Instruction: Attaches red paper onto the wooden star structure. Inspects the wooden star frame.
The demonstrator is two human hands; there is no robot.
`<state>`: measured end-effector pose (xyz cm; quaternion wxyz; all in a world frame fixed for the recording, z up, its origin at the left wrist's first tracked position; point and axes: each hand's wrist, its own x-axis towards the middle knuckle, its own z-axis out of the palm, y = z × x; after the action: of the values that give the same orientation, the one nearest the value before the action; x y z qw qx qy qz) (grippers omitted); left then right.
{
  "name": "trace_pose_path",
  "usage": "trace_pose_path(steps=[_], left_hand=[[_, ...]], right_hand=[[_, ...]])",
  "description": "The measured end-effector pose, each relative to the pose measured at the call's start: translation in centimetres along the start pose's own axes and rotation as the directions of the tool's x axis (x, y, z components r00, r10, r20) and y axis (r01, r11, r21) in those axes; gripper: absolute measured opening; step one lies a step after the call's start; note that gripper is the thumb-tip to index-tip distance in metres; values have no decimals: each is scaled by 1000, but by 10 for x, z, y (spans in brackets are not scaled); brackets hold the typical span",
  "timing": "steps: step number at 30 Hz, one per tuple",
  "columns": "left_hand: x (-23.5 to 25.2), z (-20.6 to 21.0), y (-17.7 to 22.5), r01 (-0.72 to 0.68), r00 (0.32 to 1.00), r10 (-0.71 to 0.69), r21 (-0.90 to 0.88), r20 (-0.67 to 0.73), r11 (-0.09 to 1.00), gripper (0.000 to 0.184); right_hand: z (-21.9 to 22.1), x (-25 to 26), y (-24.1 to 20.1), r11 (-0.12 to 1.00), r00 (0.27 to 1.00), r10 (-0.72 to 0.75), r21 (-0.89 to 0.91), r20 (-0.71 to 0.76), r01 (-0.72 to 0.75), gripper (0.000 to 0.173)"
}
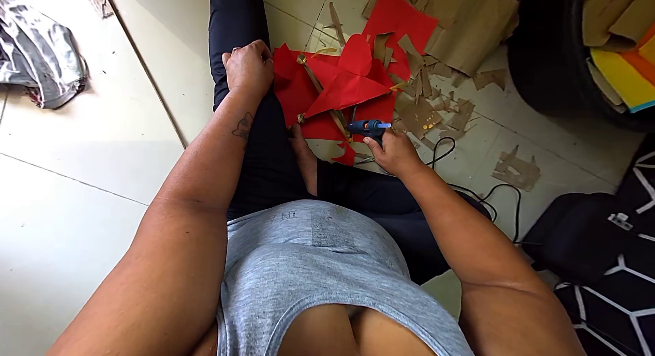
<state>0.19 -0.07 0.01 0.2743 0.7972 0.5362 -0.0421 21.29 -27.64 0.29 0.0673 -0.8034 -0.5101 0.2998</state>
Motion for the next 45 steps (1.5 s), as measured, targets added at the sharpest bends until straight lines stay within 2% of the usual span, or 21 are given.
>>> trace_pose_path(steps=[5, 14, 19, 26, 32, 37, 45], left_hand=[[0, 0, 0, 6, 1000, -6, 12, 0, 1000, 28], [1, 0, -1, -1, 1000, 1, 4, 8, 1000, 29], [1, 0, 0, 2, 1000, -2, 13, 10, 1000, 28], [0, -1, -1, 4, 1000, -4, 8, 13, 1000, 28], [0, 0, 0, 5, 1000, -5, 13, 2, 1000, 28], [-1, -2, 0, 4, 1000, -4, 13, 8, 1000, 28], [0, 0, 1, 1, 1000, -1, 12, 1, 1000, 28]], right_hand=[[0, 2, -1, 999, 999, -12, 47, -51, 14, 39], [5, -3, 4, 999, 999, -25, -37, 20, 26, 39], [1, -3, 4, 999, 997, -34, 32, -67, 36, 38], [-2, -3, 8, 1000, 1000, -12, -27, 1, 12, 39], [1, -3, 8, 998, 996, -51, 17, -80, 52, 38], [2, -5, 11, 999, 999, -46, -6, -19, 45, 38], [2, -7, 15, 996, 995, -83, 25, -52, 84, 36]])
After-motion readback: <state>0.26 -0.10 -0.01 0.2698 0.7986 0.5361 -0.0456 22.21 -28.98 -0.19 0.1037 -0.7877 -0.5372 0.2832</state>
